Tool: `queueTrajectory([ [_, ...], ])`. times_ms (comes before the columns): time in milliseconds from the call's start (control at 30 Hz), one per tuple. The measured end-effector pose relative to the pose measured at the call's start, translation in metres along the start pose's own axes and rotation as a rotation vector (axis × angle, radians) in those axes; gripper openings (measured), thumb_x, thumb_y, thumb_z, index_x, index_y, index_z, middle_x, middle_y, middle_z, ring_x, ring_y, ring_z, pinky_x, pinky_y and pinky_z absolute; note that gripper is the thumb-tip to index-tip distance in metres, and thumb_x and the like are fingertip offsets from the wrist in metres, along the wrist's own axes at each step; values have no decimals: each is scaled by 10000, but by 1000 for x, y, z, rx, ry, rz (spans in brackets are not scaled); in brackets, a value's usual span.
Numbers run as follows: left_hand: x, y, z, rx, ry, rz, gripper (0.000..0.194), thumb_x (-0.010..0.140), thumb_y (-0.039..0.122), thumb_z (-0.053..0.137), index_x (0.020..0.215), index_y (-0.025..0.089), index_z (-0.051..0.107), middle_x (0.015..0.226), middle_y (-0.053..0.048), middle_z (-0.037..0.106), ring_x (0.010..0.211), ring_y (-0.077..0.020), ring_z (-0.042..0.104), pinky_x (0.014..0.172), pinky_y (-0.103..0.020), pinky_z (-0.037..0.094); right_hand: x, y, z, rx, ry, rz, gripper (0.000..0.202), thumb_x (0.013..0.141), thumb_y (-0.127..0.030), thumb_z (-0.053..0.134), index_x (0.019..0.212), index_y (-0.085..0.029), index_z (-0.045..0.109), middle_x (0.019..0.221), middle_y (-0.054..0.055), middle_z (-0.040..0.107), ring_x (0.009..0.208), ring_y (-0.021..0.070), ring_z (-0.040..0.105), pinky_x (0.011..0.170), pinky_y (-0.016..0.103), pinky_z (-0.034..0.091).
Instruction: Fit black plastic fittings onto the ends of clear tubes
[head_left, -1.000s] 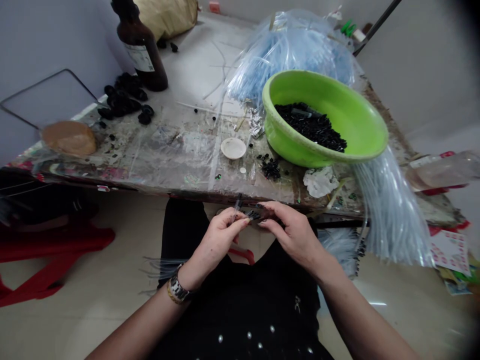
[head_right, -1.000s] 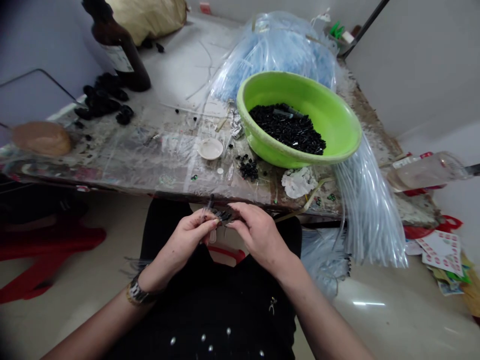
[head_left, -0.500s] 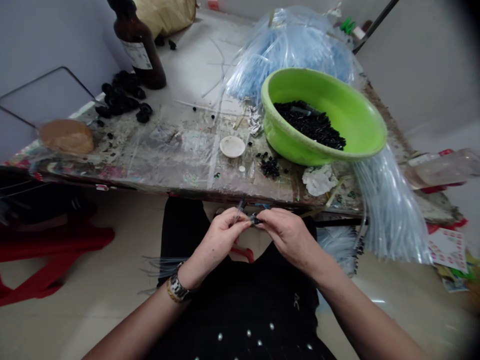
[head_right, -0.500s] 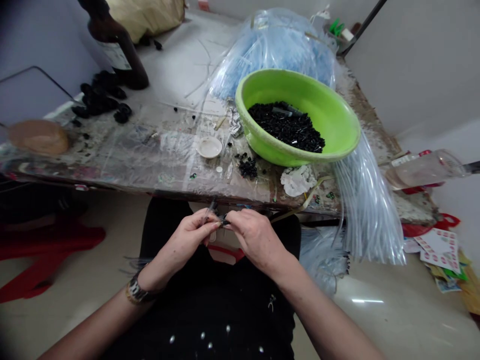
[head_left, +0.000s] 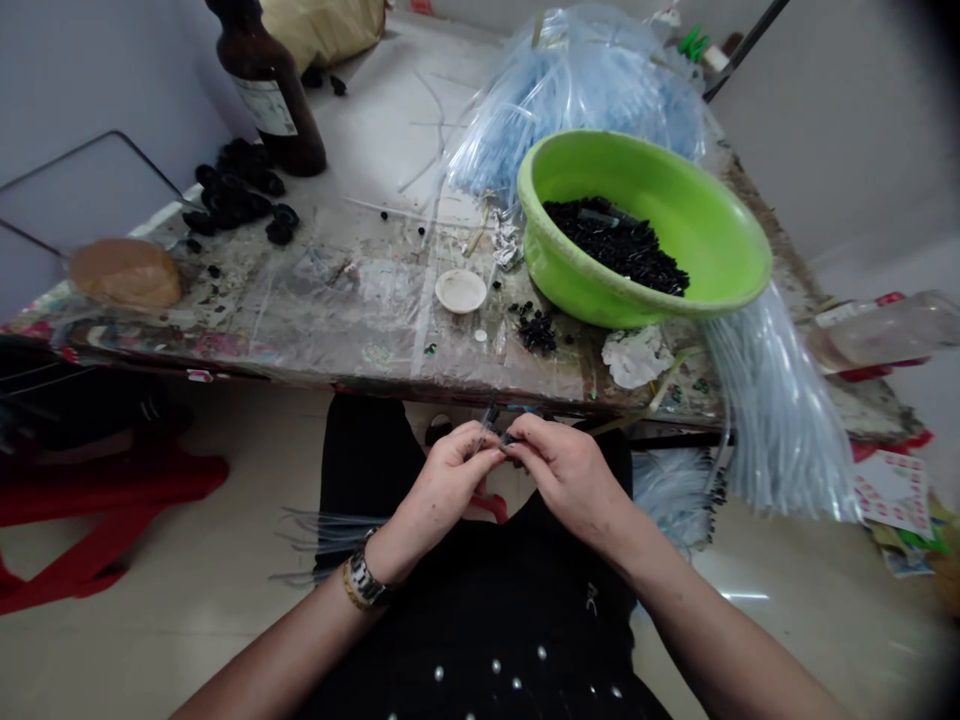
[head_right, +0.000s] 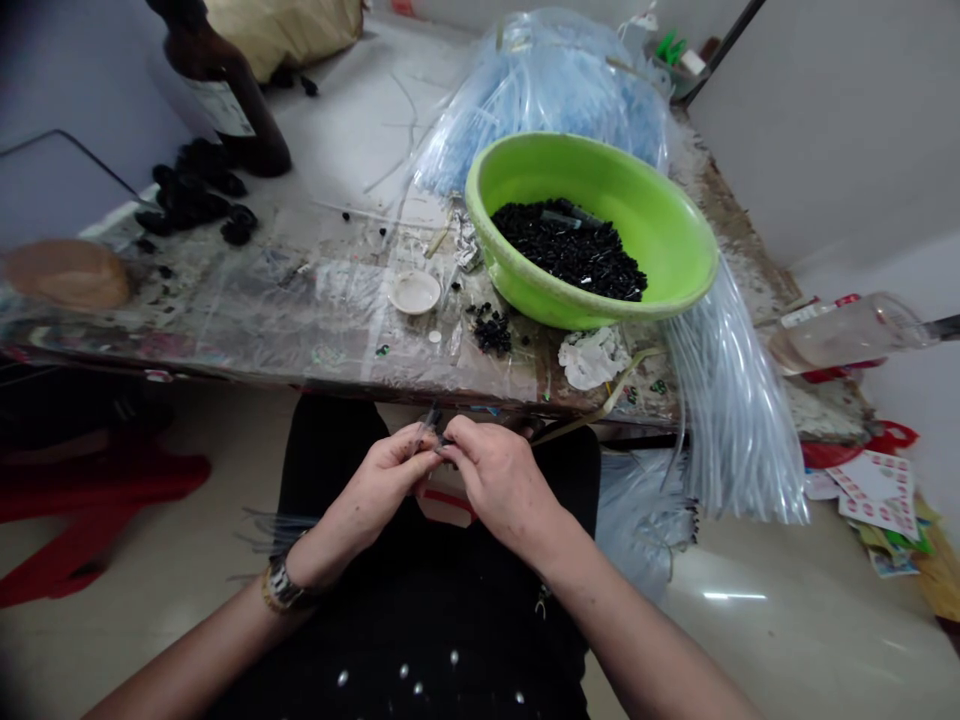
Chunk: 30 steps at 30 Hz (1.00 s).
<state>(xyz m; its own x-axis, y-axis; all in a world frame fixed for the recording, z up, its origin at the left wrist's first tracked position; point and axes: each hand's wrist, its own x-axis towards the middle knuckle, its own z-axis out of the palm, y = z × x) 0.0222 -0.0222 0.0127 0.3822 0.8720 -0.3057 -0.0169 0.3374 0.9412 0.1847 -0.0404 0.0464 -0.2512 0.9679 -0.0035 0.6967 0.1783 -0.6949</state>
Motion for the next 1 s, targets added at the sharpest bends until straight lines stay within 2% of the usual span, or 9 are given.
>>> queueTrajectory([
  [133, 2, 1, -6, -63, 19, -31, 133, 814, 280, 613, 753, 165, 641, 646, 37, 512, 518, -84, 447, 513, -216, 384, 1, 3, -2, 98, 24, 53, 103, 912, -174, 506, 855, -203, 587, 754, -11, 622, 699, 132, 587, 654, 240, 416],
  [200, 4, 1, -9, -86, 34, -23, 146, 819, 302, 614, 804, 164, 657, 641, 32, 531, 523, -91, 463, 520, -224, 393, 2, 6, -2, 127, 52, 51, 107, 896, -172, 533, 942, -211, 621, 879, 4, 679, 814, 147, 629, 739, 253, 454],
  [300, 5, 0, -10, -101, 67, -16, 152, 805, 302, 626, 829, 159, 670, 610, 35, 528, 510, -95, 469, 517, -230, 399, 4, 8, -1, 132, 136, 30, 268, 866, -177, 580, 1129, -217, 608, 1069, 38, 687, 949, 177, 637, 853, 295, 479],
  [400, 4, -2, -7, -80, 93, -18, 137, 784, 287, 646, 805, 155, 676, 598, 40, 520, 503, -89, 476, 508, -222, 388, 6, 7, 0, 115, 243, 37, 362, 862, -193, 591, 1223, -205, 564, 1057, 59, 675, 854, 178, 638, 818, 321, 504],
  [500, 3, -4, -5, -69, 95, -6, 122, 775, 272, 653, 799, 156, 684, 629, 37, 531, 503, -80, 485, 503, -215, 382, 9, 3, -1, 96, 298, -11, 247, 869, -175, 582, 1113, -196, 611, 1019, 64, 671, 891, 187, 623, 823, 326, 493],
  [600, 3, -4, -6, -43, 74, 14, 110, 774, 262, 659, 791, 158, 689, 690, 25, 550, 528, -80, 492, 511, -214, 401, 11, -1, -2, 99, 256, -69, 93, 877, -148, 573, 928, -193, 636, 930, 49, 661, 909, 183, 603, 824, 315, 470],
  [700, 2, -3, -7, -37, 60, 17, 100, 766, 250, 673, 798, 157, 695, 763, 3, 581, 600, -95, 511, 551, -219, 432, 13, -4, -1, 91, 232, -81, 95, 877, -133, 569, 821, -195, 615, 852, 33, 630, 856, 175, 581, 797, 314, 457],
  [900, 1, -6, -9, -175, 65, -25, 212, 691, 214, 741, 896, 169, 709, 910, -34, 650, 787, -152, 569, 667, -247, 484, 14, -3, 1, 105, 244, -68, 92, 863, -146, 573, 821, -212, 622, 930, 57, 635, 948, 206, 579, 848, 354, 460],
  [1000, 0, -11, -11, -226, 88, -26, 256, 681, 195, 753, 933, 184, 709, 887, -24, 666, 767, -143, 578, 680, -247, 482, 13, -3, 2, 117, 260, -42, 82, 860, -164, 579, 840, -217, 639, 1022, 76, 629, 1030, 222, 575, 900, 379, 458],
])
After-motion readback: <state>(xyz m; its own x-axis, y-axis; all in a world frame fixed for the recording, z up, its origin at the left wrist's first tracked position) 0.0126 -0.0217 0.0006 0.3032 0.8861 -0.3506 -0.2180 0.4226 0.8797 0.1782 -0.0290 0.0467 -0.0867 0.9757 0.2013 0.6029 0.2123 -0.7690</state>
